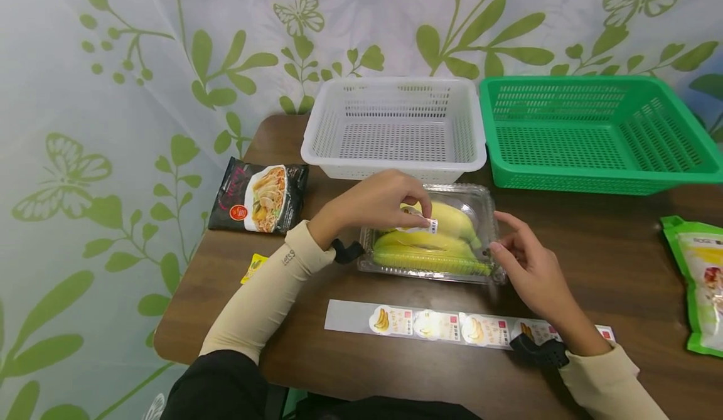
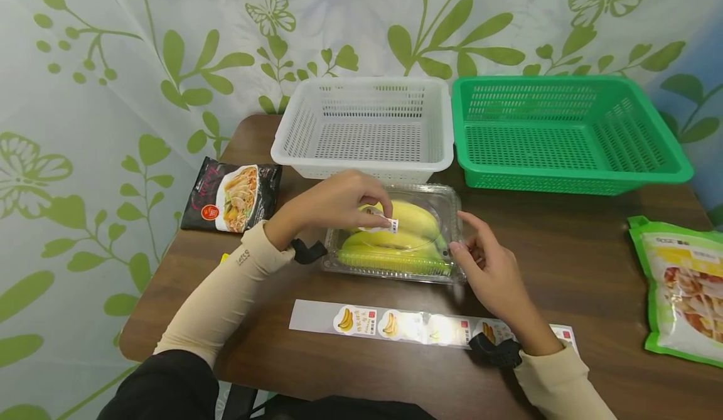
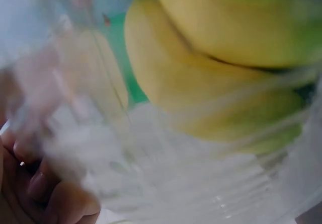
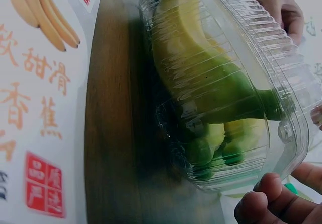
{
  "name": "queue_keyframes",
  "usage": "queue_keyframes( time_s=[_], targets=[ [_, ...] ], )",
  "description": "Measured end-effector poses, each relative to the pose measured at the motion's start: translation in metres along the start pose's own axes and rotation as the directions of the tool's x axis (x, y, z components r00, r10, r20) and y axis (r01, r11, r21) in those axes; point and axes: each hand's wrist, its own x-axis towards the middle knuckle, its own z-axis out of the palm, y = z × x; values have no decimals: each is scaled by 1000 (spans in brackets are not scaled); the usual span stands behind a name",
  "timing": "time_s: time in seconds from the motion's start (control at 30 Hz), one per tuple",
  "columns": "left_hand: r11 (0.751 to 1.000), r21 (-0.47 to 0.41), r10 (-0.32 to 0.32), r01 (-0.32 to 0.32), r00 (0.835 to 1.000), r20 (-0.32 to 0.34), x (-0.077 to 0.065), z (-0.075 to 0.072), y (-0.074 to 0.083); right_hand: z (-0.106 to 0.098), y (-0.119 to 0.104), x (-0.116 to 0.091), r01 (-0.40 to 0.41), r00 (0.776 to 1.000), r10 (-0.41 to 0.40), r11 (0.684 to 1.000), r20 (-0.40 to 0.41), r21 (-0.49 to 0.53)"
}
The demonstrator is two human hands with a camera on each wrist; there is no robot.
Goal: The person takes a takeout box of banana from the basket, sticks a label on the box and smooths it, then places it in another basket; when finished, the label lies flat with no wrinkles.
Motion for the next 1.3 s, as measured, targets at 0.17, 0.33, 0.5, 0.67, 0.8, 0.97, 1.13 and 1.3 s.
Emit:
queue_keyframes(
  time_s=[0.17,0.33,0.5,0.67,0.8,0.97,1.13,1.3],
  targets=[
    [1000,15,-14,13,999,40,8,-6,5,-1,0,0,2,1000,-2,1000,-13,5],
    [1000,0,-18,18,999,48,2,-9,4,0,0,0,-2,1000,2,1000,0,11],
    [999,-31,11,-10,1000,25,2,-10,5,0,0,-1,-7,1000,7,1000,-14,20],
    [1000,-6,25,-25,997,77,11,-15,18,1,0,-3,-22,1000,22,999,0,35],
    [1000,23,12,-14,995,98,14,-17,25,6,0,-2,-27,1000,27,999,-4,47],
    [1000,13,-11,10,995,98,17,-15,20,6,-1,-1,-26,1000,27,999,-8,42],
    [999,-20,-24,26,994,106,19,-14,13,6,0,-1,-31,999,32,999,-9,40],
    [998,34,-51,46,981,188,24,-16,17,6,0,-2,-39,999,39,999,-10,34]
  ],
)
